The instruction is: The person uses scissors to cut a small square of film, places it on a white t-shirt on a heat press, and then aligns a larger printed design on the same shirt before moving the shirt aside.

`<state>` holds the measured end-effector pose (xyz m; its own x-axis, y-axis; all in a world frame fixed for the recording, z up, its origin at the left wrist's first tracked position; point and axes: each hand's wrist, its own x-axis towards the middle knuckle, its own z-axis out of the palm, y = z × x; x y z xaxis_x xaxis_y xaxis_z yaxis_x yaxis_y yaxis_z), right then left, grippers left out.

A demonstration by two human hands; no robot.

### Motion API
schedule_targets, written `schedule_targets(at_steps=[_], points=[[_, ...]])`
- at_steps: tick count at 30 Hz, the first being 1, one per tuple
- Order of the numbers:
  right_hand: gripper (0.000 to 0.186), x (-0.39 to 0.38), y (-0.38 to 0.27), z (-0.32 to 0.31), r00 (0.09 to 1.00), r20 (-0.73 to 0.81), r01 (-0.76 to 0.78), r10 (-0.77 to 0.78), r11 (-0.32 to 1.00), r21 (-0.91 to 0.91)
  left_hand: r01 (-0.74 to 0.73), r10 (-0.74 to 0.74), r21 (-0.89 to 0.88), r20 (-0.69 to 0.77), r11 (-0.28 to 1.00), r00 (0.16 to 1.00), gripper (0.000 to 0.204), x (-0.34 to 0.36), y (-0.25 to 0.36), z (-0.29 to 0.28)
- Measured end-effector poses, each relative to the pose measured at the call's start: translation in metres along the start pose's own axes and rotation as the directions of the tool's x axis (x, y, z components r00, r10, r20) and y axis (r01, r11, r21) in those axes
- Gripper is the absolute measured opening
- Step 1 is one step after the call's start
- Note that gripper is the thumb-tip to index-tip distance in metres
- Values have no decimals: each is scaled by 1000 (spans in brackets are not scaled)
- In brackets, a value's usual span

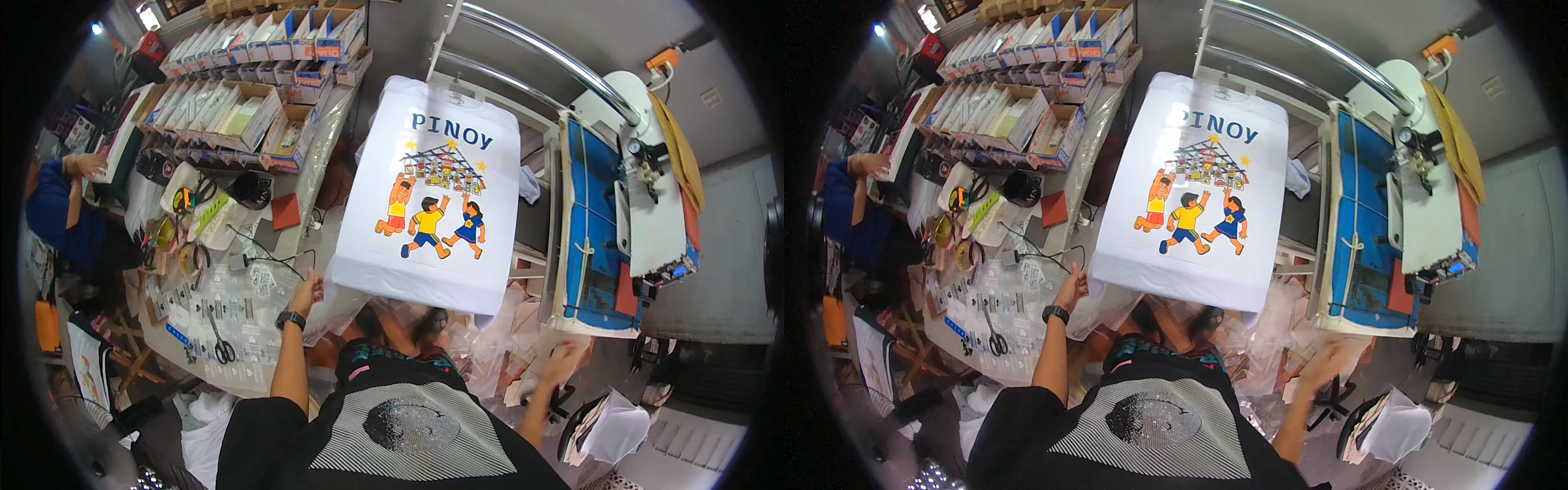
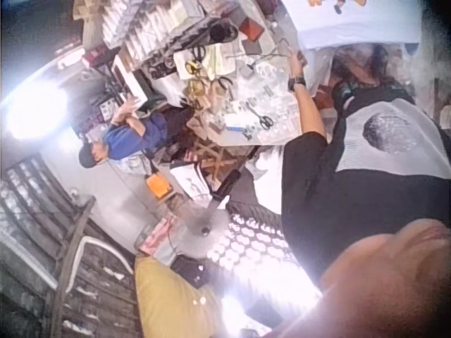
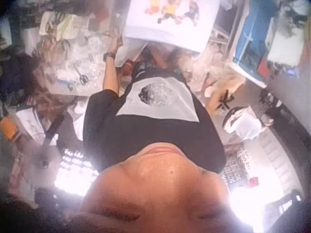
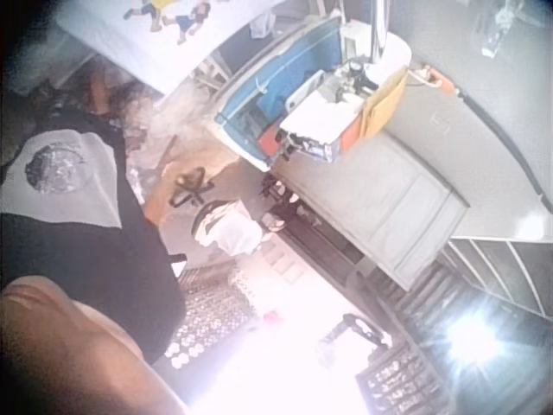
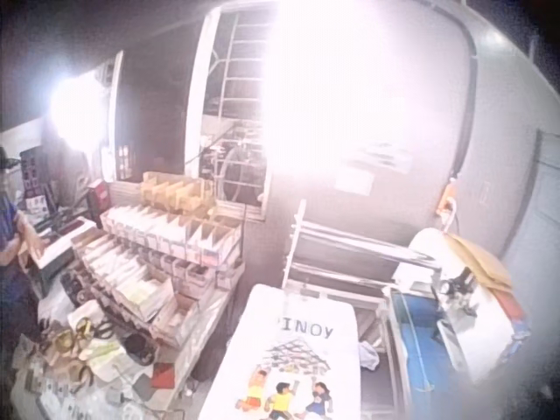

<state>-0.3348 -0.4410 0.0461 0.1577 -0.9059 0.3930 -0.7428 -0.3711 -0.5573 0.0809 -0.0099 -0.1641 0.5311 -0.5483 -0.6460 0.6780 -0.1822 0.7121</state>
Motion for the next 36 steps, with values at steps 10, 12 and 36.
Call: schedule_targets(at_steps=[10,12,36], points=[[48,-53,66,147,433,885,-816,170,491,305,-464,379,-122,-417,877,826,32,-74,26,33],[42,-40,74,122,510,848,-677,143,675,293,-498,407,-42,-517,866,753,34,-98,73,68],[38,-135,-333,-72,-365,173,-165,-915,247,955,-589,306,703,-504,-399,-808,32,-597,-283,516]])
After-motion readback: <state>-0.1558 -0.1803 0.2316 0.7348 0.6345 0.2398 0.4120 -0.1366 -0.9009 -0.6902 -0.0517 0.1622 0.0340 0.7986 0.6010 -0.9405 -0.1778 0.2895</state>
